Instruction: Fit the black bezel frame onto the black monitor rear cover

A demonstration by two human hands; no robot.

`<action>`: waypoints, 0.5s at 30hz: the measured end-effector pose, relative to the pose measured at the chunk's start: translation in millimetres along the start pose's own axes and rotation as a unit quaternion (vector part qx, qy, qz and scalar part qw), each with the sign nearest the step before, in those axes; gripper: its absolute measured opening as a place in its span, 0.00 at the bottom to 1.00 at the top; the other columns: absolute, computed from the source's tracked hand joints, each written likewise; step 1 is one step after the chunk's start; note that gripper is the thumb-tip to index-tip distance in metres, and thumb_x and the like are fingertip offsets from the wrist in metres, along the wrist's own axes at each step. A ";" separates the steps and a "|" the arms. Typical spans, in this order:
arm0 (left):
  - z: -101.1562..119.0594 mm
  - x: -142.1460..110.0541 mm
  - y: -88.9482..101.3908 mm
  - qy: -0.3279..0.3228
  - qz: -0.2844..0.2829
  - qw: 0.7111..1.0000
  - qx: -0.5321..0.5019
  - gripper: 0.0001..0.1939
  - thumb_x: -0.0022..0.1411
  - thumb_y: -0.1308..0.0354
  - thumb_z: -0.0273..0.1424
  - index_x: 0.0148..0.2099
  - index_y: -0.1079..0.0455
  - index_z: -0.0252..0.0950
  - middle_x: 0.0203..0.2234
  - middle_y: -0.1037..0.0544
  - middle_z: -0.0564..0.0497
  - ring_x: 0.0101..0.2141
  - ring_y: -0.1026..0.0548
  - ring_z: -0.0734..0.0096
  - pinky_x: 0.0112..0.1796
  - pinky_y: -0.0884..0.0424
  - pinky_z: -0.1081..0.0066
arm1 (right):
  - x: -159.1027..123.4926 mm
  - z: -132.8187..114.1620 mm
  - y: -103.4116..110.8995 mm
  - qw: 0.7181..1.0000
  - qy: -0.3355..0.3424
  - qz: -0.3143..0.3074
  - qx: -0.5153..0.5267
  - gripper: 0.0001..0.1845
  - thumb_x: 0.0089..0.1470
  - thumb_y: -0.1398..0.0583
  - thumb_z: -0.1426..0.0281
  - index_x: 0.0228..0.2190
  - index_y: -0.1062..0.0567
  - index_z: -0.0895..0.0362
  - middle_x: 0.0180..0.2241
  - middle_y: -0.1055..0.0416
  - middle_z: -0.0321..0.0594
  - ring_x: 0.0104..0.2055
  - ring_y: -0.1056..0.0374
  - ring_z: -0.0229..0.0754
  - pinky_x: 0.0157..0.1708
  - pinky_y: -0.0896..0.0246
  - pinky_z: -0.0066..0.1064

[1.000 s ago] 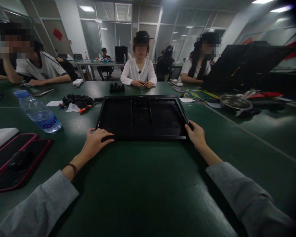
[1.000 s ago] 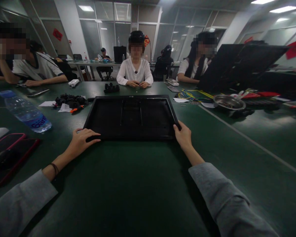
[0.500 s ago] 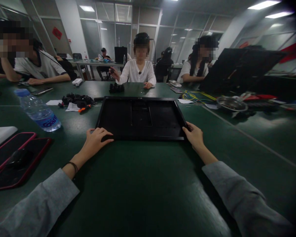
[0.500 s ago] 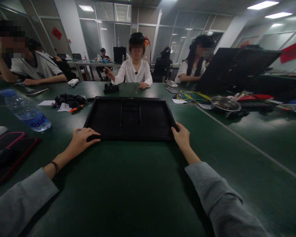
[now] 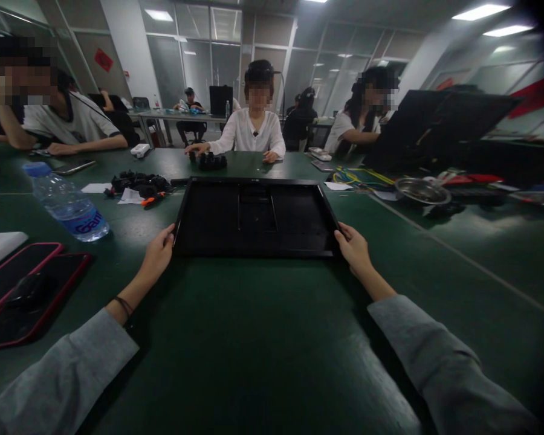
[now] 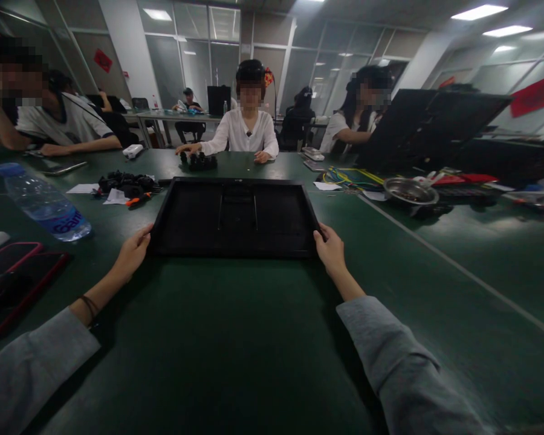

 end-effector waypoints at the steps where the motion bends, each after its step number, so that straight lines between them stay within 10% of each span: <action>1: -1.1 -0.1 0.3 0.005 0.002 1.000 -0.005 0.26 0.69 0.48 0.39 0.64 0.30 0.33 0.61 0.26 0.39 0.61 0.29 0.55 0.64 0.39 0.53 | -0.5 -0.3 -0.2 1.000 -0.002 -0.002 0.008 0.28 0.55 0.38 0.56 0.54 0.24 0.56 0.55 0.24 0.51 0.58 0.27 0.55 0.61 0.35 0.54; 7: 2.4 -4.2 1.2 0.054 -0.009 0.998 -0.034 0.34 0.62 0.38 0.45 0.66 0.32 0.32 0.47 0.19 0.39 0.44 0.20 0.56 0.51 0.25 0.54 | -2.0 0.0 0.3 1.000 -0.016 -0.001 0.024 0.30 0.52 0.35 0.56 0.53 0.24 0.57 0.52 0.22 0.52 0.57 0.27 0.57 0.59 0.32 0.55; 15: 2.7 -4.8 7.4 0.073 0.054 0.994 -0.054 0.33 0.60 0.34 0.42 0.63 0.32 0.33 0.54 0.23 0.37 0.42 0.21 0.62 0.46 0.22 0.59 | -4.8 -11.9 -6.4 0.998 0.009 -0.054 0.027 0.30 0.53 0.36 0.59 0.56 0.25 0.56 0.56 0.25 0.49 0.60 0.29 0.56 0.63 0.36 0.54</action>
Point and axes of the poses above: each hand's wrist, its own x-axis towards the middle knuckle, its own y-axis out of the back of the hand, z = x × y, the point moved 6 cm from there along x, towards the middle knuckle
